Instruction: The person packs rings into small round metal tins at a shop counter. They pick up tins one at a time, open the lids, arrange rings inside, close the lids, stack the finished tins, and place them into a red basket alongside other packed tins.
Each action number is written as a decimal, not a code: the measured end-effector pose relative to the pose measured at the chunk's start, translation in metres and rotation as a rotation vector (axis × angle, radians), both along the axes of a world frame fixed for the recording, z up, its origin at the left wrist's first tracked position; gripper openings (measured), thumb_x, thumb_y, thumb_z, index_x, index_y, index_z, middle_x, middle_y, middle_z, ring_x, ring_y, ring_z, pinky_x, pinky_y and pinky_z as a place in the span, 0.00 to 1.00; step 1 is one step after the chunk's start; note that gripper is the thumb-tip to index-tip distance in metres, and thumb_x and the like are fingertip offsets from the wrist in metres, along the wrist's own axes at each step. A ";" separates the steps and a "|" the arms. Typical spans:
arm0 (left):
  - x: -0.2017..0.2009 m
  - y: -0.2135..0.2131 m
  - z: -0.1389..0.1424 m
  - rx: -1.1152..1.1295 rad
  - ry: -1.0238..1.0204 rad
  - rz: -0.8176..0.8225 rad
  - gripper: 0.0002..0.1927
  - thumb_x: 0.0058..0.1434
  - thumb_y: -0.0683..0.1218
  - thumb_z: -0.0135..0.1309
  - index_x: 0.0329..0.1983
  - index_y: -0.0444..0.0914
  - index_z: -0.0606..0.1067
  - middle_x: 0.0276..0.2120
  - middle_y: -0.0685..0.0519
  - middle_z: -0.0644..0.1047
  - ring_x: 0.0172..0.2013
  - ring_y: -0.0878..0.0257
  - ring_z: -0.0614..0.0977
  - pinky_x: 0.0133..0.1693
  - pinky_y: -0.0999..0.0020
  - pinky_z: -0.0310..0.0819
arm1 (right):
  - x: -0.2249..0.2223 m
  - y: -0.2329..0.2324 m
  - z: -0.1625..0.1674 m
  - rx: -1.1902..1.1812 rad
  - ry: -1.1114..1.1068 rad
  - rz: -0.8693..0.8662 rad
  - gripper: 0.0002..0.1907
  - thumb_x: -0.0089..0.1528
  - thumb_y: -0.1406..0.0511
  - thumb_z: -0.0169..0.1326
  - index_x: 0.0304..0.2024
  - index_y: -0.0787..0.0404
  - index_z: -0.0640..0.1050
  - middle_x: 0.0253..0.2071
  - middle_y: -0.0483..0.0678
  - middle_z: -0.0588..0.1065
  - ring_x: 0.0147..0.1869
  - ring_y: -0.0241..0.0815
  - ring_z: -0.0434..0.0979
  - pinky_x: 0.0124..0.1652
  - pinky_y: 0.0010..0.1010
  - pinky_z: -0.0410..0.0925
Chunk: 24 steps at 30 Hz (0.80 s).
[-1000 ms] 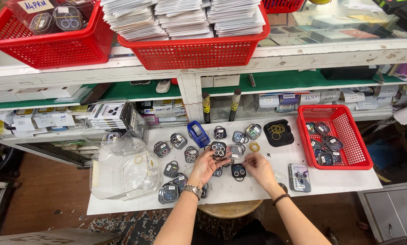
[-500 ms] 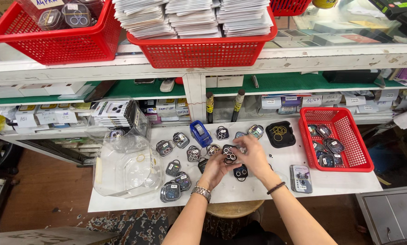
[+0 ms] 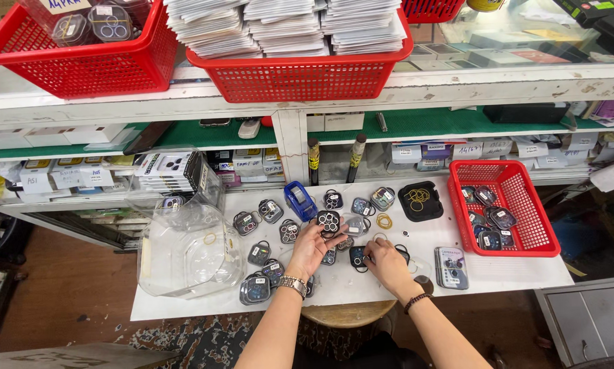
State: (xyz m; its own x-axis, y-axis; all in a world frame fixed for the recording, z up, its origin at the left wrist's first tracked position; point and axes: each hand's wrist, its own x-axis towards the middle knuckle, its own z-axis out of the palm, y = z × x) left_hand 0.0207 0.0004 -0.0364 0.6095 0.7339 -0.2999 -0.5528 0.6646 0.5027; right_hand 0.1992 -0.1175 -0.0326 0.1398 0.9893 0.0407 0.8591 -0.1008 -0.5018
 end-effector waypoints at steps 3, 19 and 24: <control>-0.001 0.001 0.001 0.001 0.013 0.001 0.18 0.69 0.39 0.34 0.58 0.26 0.68 0.56 0.33 0.76 0.56 0.39 0.80 0.54 0.46 0.80 | 0.001 0.005 0.000 -0.047 0.097 -0.057 0.09 0.52 0.68 0.64 0.33 0.61 0.78 0.34 0.49 0.76 0.43 0.47 0.77 0.43 0.38 0.72; 0.011 -0.014 0.000 0.044 0.045 -0.120 0.19 0.67 0.37 0.33 0.58 0.26 0.67 0.53 0.36 0.77 0.55 0.42 0.81 0.56 0.48 0.80 | 0.014 0.056 0.041 -0.004 0.572 -0.158 0.09 0.58 0.65 0.63 0.38 0.63 0.82 0.40 0.46 0.80 0.37 0.38 0.81 0.38 0.28 0.72; 0.014 -0.017 -0.003 0.052 0.033 -0.115 0.19 0.67 0.36 0.34 0.60 0.25 0.66 0.52 0.35 0.75 0.55 0.43 0.79 0.56 0.46 0.81 | 0.003 0.063 0.045 0.022 0.517 -0.136 0.10 0.54 0.63 0.66 0.36 0.60 0.84 0.42 0.48 0.75 0.43 0.43 0.79 0.37 0.31 0.75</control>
State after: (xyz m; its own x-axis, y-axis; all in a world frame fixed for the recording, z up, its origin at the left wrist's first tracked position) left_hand 0.0348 -0.0164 -0.0390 0.6808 0.6749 -0.2846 -0.4571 0.6951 0.5549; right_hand 0.2021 -0.0547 0.0128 0.2737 0.9606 -0.0472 0.4792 -0.1787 -0.8593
